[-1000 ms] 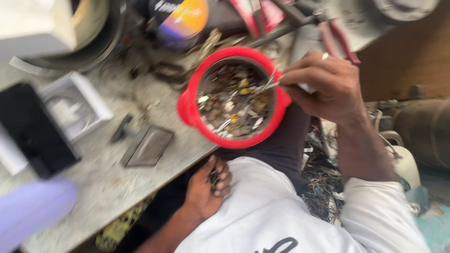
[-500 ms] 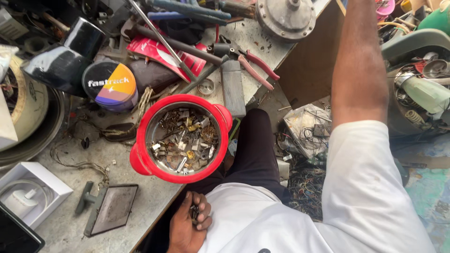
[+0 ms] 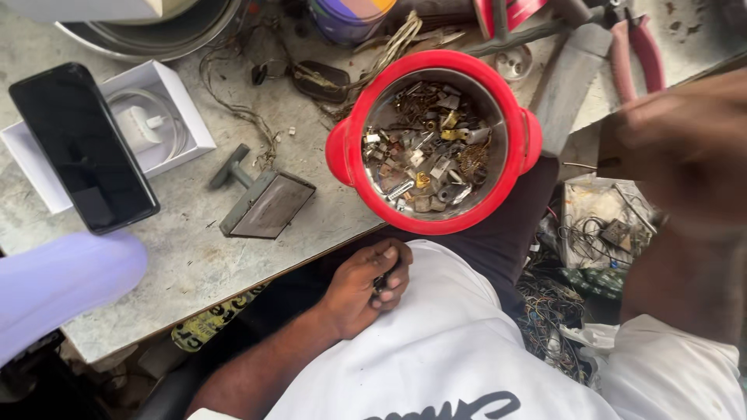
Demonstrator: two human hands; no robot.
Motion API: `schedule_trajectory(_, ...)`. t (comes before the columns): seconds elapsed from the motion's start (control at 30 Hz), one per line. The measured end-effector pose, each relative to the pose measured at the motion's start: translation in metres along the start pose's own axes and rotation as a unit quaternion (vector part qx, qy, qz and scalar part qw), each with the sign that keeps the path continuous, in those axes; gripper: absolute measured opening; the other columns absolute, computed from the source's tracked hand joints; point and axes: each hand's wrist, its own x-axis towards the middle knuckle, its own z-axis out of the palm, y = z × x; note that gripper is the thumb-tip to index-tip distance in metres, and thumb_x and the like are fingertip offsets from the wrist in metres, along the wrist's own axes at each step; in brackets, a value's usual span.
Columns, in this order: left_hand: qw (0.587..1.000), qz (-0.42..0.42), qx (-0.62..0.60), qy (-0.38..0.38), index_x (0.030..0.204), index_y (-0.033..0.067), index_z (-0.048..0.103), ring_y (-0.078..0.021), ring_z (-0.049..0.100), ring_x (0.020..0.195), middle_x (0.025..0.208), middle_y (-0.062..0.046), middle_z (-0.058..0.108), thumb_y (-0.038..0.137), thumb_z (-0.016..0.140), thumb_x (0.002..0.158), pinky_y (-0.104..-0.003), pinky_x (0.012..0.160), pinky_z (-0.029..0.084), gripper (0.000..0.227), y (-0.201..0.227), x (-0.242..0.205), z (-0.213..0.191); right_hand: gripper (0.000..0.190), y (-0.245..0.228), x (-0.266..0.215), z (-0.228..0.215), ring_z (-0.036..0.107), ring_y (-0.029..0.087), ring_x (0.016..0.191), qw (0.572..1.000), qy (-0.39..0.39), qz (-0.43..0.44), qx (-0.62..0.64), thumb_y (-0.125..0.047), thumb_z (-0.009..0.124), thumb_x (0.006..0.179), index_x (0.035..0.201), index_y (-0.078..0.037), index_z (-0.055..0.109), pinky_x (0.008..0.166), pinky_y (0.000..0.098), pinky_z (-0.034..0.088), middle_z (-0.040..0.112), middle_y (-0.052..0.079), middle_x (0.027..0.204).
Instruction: The person sorts through a red bucket filled with small electronic components and metal scraps. They pick up various items, including wires and small metal pieces, inspect them briefly, and place them back into the bucket or onto the table.
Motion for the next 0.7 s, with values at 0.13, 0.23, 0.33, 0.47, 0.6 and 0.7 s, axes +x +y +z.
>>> schedule_trajectory(0.13, 0.999, 0.032, 0.041, 0.005, 0.102, 0.0056, 0.056, -0.0067, 0.046, 0.068, 0.082, 0.001, 0.052, 0.027, 0.053, 0.108, -0.021, 0.055, 0.034, 0.022, -0.005, 0.001, 0.009, 0.032, -0.052, 0.046, 0.063, 0.069, 0.02, 0.089, 0.985, -0.161, -0.019, 0.067, -0.008, 0.077, 0.08, 0.112, -0.009, 0.077, 0.068, 0.0348, 0.056, 0.073, 0.008, 0.11)
schedule_trajectory(0.23, 0.996, 0.066, 0.058, 0.018, 0.098, 0.006, 0.057, -0.007, 0.048, 0.07, 0.083, 0.0, 0.053, 0.029, 0.053, 0.107, -0.021, 0.057, 0.036, 0.025, -0.008, -0.001, 0.008, 0.04, -0.07, 0.081, 0.086, 0.067, 0.021, 0.099, 0.961, -0.268, -0.014, 0.064, -0.011, 0.075, 0.075, 0.115, -0.015, 0.077, 0.078, 0.0366, 0.057, 0.07, 0.004, 0.111)
schedule_trajectory(0.33, 0.994, 0.089, 0.051, 0.032, 0.094, 0.0063, 0.058, -0.0073, 0.048, 0.069, 0.083, -0.001, 0.054, 0.033, 0.052, 0.107, -0.02, 0.056, 0.036, 0.03, -0.011, -0.006, 0.005, 0.039, -0.079, 0.1, 0.1, 0.063, 0.023, 0.099, 0.938, -0.338, -0.013, 0.077, -0.015, 0.073, 0.072, 0.112, -0.016, 0.076, 0.079, 0.0383, 0.054, 0.066, 0.004, 0.107)
schedule_trajectory(0.47, 0.993, 0.104, 0.049, 0.039, 0.094, 0.0068, 0.059, -0.0072, 0.048, 0.069, 0.082, -0.001, 0.055, 0.033, 0.051, 0.108, -0.02, 0.056, 0.036, 0.031, -0.012, -0.01, 0.003, 0.037, -0.079, 0.098, 0.108, 0.062, 0.023, 0.098, 0.931, -0.358, -0.004, 0.065, -0.016, 0.072, 0.07, 0.107, -0.016, 0.075, 0.082, 0.0405, 0.053, 0.062, 0.004, 0.1)
schedule_trajectory(0.6, 0.993, 0.099, 0.051, 0.034, 0.094, 0.0068, 0.059, -0.0069, 0.048, 0.069, 0.082, -0.001, 0.055, 0.032, 0.049, 0.11, -0.021, 0.057, 0.037, 0.032, -0.012, -0.008, 0.003, 0.028, -0.073, 0.085, 0.11, 0.062, 0.023, 0.1, 0.935, -0.355, 0.001, -0.006, -0.017, 0.073, 0.078, 0.106, -0.014, 0.074, 0.082, 0.0391, 0.053, 0.062, 0.004, 0.102)
schedule_trajectory(0.7, 0.993, 0.097, 0.048, 0.037, 0.093, 0.0068, 0.059, -0.0069, 0.048, 0.069, 0.082, -0.001, 0.055, 0.031, 0.047, 0.11, -0.021, 0.056, 0.037, 0.032, -0.011, -0.008, 0.005, 0.034, -0.069, 0.083, 0.104, 0.062, 0.024, 0.104, 0.944, -0.328, 0.02, 0.014, -0.015, 0.074, 0.074, 0.108, -0.012, 0.074, 0.085, 0.0393, 0.053, 0.064, 0.005, 0.108)
